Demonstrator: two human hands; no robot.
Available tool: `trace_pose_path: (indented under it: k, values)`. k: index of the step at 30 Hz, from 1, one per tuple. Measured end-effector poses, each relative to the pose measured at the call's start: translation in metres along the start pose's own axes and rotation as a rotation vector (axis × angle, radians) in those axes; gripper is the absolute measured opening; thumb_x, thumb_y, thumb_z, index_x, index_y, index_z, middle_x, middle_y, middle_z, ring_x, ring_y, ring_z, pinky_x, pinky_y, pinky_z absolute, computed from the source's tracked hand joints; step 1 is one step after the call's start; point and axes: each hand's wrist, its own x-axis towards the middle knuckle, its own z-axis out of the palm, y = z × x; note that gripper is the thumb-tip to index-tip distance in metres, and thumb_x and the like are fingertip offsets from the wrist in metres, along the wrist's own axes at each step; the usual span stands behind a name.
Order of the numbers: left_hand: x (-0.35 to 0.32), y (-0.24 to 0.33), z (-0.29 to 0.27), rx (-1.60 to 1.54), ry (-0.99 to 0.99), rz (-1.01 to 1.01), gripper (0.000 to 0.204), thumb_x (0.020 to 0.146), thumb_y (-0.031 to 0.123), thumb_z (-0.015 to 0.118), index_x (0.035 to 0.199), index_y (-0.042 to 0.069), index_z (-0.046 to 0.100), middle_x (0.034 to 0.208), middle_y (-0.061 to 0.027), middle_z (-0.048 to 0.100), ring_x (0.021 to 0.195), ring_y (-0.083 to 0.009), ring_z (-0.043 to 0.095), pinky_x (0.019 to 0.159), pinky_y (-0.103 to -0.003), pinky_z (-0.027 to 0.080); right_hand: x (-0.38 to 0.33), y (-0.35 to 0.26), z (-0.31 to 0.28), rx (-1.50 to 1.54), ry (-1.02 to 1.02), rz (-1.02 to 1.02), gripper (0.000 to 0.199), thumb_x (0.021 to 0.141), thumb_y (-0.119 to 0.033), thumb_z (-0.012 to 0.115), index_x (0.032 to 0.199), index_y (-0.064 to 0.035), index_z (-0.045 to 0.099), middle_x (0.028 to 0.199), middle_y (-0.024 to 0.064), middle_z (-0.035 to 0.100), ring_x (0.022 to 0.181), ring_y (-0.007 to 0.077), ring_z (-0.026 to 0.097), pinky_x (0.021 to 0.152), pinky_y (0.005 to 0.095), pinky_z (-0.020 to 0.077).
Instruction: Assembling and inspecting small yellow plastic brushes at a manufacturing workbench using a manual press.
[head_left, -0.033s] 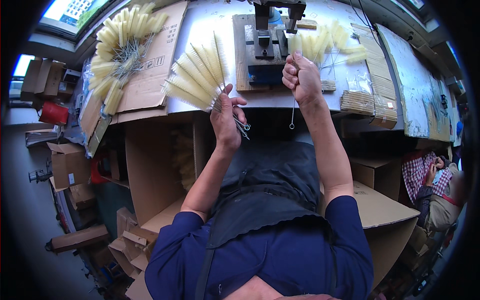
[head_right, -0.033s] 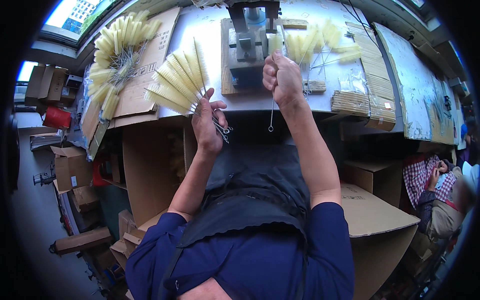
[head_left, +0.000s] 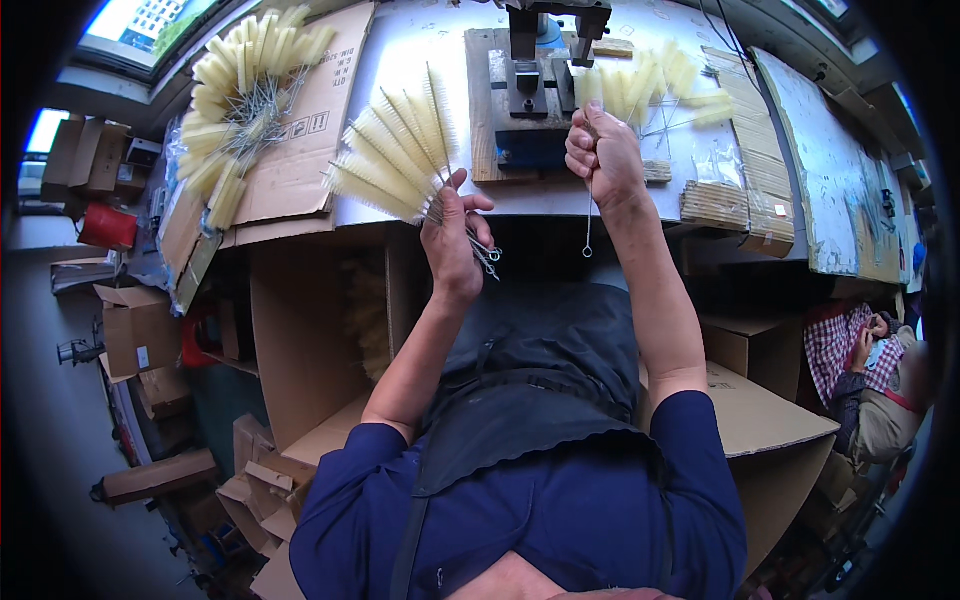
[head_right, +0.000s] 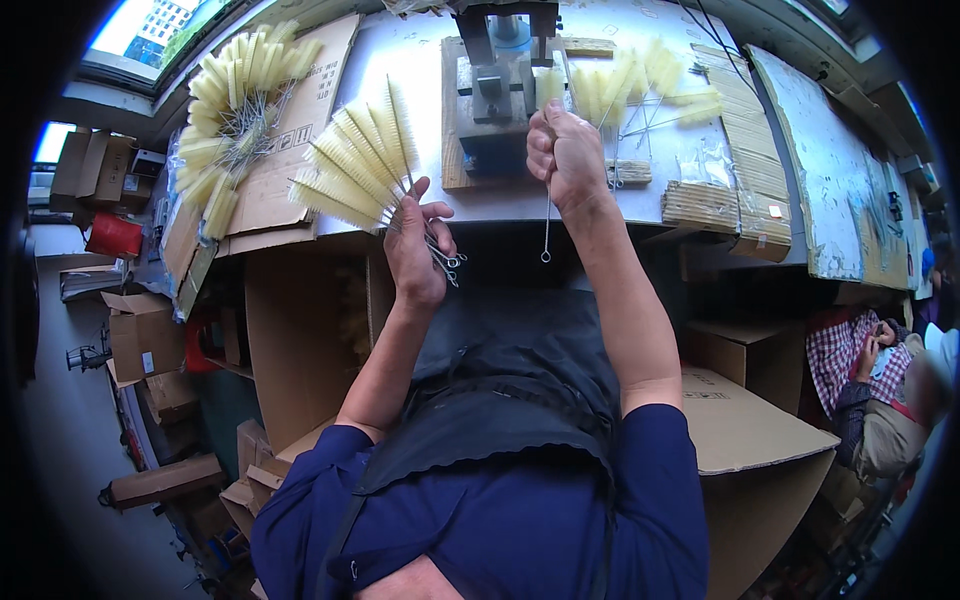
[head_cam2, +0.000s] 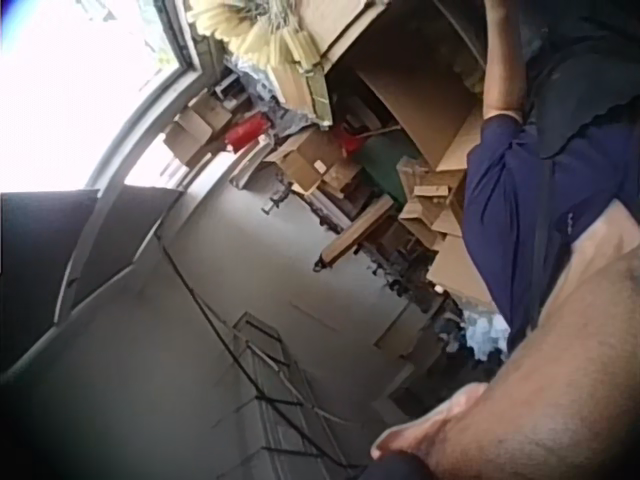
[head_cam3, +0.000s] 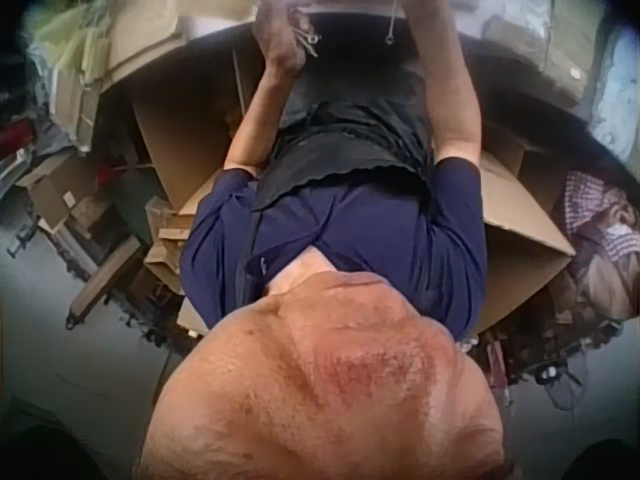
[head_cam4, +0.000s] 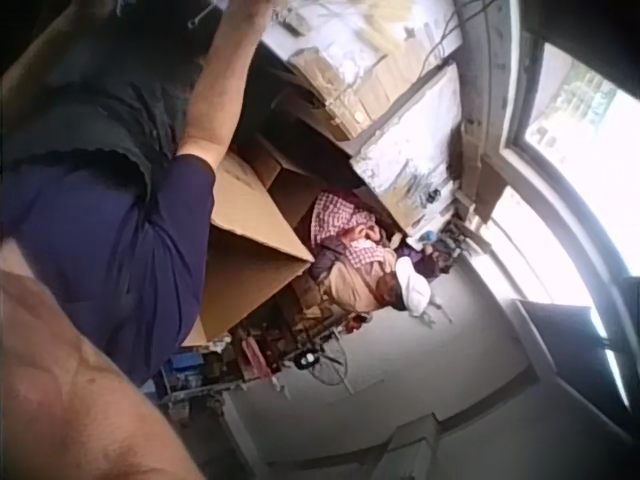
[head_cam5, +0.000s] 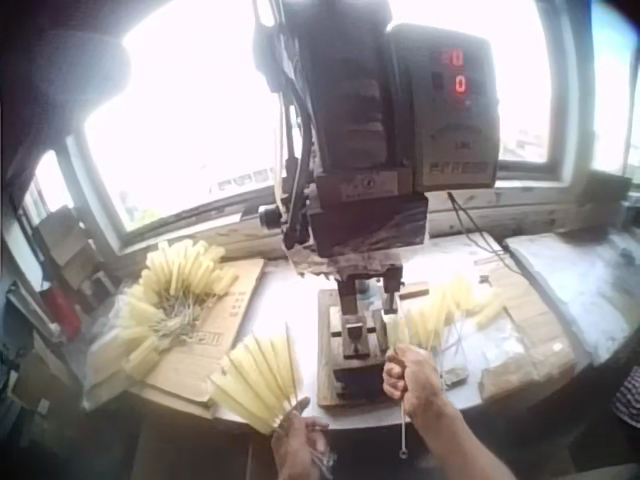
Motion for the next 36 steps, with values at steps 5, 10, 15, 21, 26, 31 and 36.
trace_pose_path:
  k: [5, 10, 15, 21, 26, 31, 36]
  values:
    - [0.000, -0.003, 0.003, -0.027, 0.042, -0.027, 0.043, 0.106, 0.033, 0.045, 0.133, 0.000, 0.052, 0.084, -0.0063, 0.062, 0.053, -0.0075, 0.049, 0.047, -0.022, 0.043, 0.005, -0.007, -0.005, -0.006, -0.003, 0.032, 0.029, 0.105, -0.026, 0.048, 0.086, -0.0049, 0.054, 0.059, -0.0032, 0.043, 0.042, 0.0054, 0.034, 0.036, 0.0227, 0.0296]
    - [-0.001, 0.001, 0.007, -0.035, 0.046, -0.029, 0.041, 0.106, 0.031, 0.046, 0.131, 0.001, 0.054, 0.084, -0.0053, 0.061, 0.054, -0.0078, 0.050, 0.048, -0.023, 0.044, 0.004, -0.013, 0.001, -0.102, 0.027, 0.076, 0.026, 0.103, -0.023, 0.052, 0.085, -0.0050, 0.053, 0.059, -0.0028, 0.044, 0.041, 0.0054, 0.034, 0.036, 0.0218, 0.0285]
    - [0.000, 0.000, 0.008, -0.146, 0.058, -0.043, 0.036, 0.105, 0.026, 0.048, 0.131, 0.001, 0.055, 0.084, -0.0029, 0.059, 0.059, -0.0086, 0.054, 0.050, -0.025, 0.048, 0.005, -0.014, 0.000, -0.095, 0.034, 0.084, 0.025, 0.102, -0.023, 0.053, 0.085, -0.0049, 0.053, 0.058, -0.0028, 0.044, 0.041, 0.0053, 0.034, 0.036, 0.0219, 0.0286]
    - [0.002, 0.001, 0.003, -0.193, 0.073, -0.006, 0.031, 0.103, 0.016, 0.051, 0.129, 0.000, 0.056, 0.086, -0.0031, 0.059, 0.066, -0.0111, 0.058, 0.054, -0.026, 0.051, 0.001, -0.014, -0.003, -0.164, 0.051, 0.048, 0.027, 0.102, -0.024, 0.053, 0.084, -0.0039, 0.055, 0.057, -0.0023, 0.046, 0.040, 0.0051, 0.036, 0.035, 0.0214, 0.0305]
    - [0.006, -0.006, 0.000, -0.127, 0.053, 0.056, 0.016, 0.097, 0.005, 0.058, 0.112, 0.001, 0.060, 0.086, -0.0049, 0.062, 0.073, -0.0130, 0.062, 0.062, -0.028, 0.057, -0.007, -0.012, 0.004, -0.314, 0.087, -0.010, 0.028, 0.101, -0.024, 0.054, 0.084, -0.0025, 0.058, 0.057, -0.0015, 0.048, 0.039, 0.0049, 0.037, 0.035, 0.0213, 0.0316]
    - [0.006, -0.007, 0.002, -0.071, 0.037, 0.065, 0.011, 0.096, 0.005, 0.061, 0.106, 0.002, 0.061, 0.088, -0.0057, 0.063, 0.077, -0.0144, 0.065, 0.065, -0.029, 0.059, -0.005, -0.013, 0.000, -0.294, 0.078, -0.015, 0.029, 0.101, -0.026, 0.054, 0.085, -0.0015, 0.058, 0.057, -0.0011, 0.049, 0.039, 0.0047, 0.038, 0.035, 0.0212, 0.0314]
    - [0.003, -0.005, 0.007, -0.145, 0.047, 0.040, 0.009, 0.096, 0.004, 0.061, 0.105, 0.001, 0.061, 0.088, -0.0057, 0.062, 0.075, -0.0146, 0.065, 0.065, -0.029, 0.059, 0.012, -0.033, -0.017, -0.239, 0.141, -0.032, 0.030, 0.102, -0.030, 0.054, 0.093, -0.0014, 0.058, 0.058, -0.0023, 0.047, 0.037, 0.0041, 0.036, 0.034, 0.0206, 0.0315]
